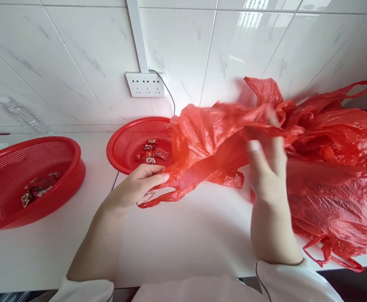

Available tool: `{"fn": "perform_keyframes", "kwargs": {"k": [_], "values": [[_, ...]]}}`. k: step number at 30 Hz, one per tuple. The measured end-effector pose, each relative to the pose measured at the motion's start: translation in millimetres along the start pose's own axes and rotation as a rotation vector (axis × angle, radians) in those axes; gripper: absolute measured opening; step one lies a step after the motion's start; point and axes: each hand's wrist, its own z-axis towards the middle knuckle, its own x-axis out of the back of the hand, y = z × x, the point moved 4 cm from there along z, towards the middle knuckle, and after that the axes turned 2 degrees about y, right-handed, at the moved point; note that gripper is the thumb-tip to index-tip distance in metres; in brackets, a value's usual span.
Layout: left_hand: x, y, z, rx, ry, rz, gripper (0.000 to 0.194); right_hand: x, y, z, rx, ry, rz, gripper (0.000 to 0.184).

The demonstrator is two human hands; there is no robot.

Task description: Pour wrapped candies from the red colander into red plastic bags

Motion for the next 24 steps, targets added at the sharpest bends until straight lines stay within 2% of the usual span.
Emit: {"fn": "perform_keyframes", "kwargs": {"k": [5,7,8,10,12,13,14,15,16,18,21,24], "values": [[17.2,1.4,-10.5,0.054,0.066,0.200,0.041,-16.8,37.7,-18.9,-0.217,-0.458,-0.498,0.048],[17.2,1.3,-16.5,0.072,0.087,0.362,0.037,-25.0,41.7,-23.9,-0.246,-0.586,-0.653,0.051],[15.6,3.4,-20.0,0.035,0.137,0.460,0.033,-29.1,41.0,-25.0,-0.238,-0.639,-0.700,0.054],[7.7,13.3,-28.4,-0.157,0.352,0.657,0.023,-37.0,37.0,-26.4,-0.209,-0.734,-0.743,0.061],[-11.3,24.8,-38.2,-0.439,0.587,0.815,0.028,-44.9,32.0,-28.4,-0.167,-0.832,-0.738,0.058],[-26.3,26.9,-40.0,-0.560,0.586,0.873,0.027,-48.4,29.3,-29.5,-0.140,-0.871,-0.730,0.053],[-43.7,25.3,-38.0,-0.638,0.483,0.939,0.022,-51.3,26.9,-30.7,-0.118,-0.899,-0.726,0.046],[-60.9,20.6,-33.7,-0.676,0.333,1.007,0.018,-53.5,24.7,-31.8,-0.098,-0.916,-0.729,0.039],[-75.6,13.1,-27.8,-0.671,0.185,1.074,0.020,-55.1,22.7,-32.8,-0.080,-0.924,-0.741,0.031],[-92.8,-6.1,-13.0,-0.557,0.008,1.212,0.030,-57.7,19.5,-35.2,-0.029,-0.930,-0.768,0.019],[-97.7,-35.3,8.5,-0.355,-0.124,1.301,0.029,-68.4,17.9,-44.9,0.111,-1.028,-0.675,0.027],[-95.3,-54.9,19.5,-0.260,-0.205,1.281,0.026,-88.7,28.5,-62.5,0.161,-1.205,-0.436,0.025]]}}
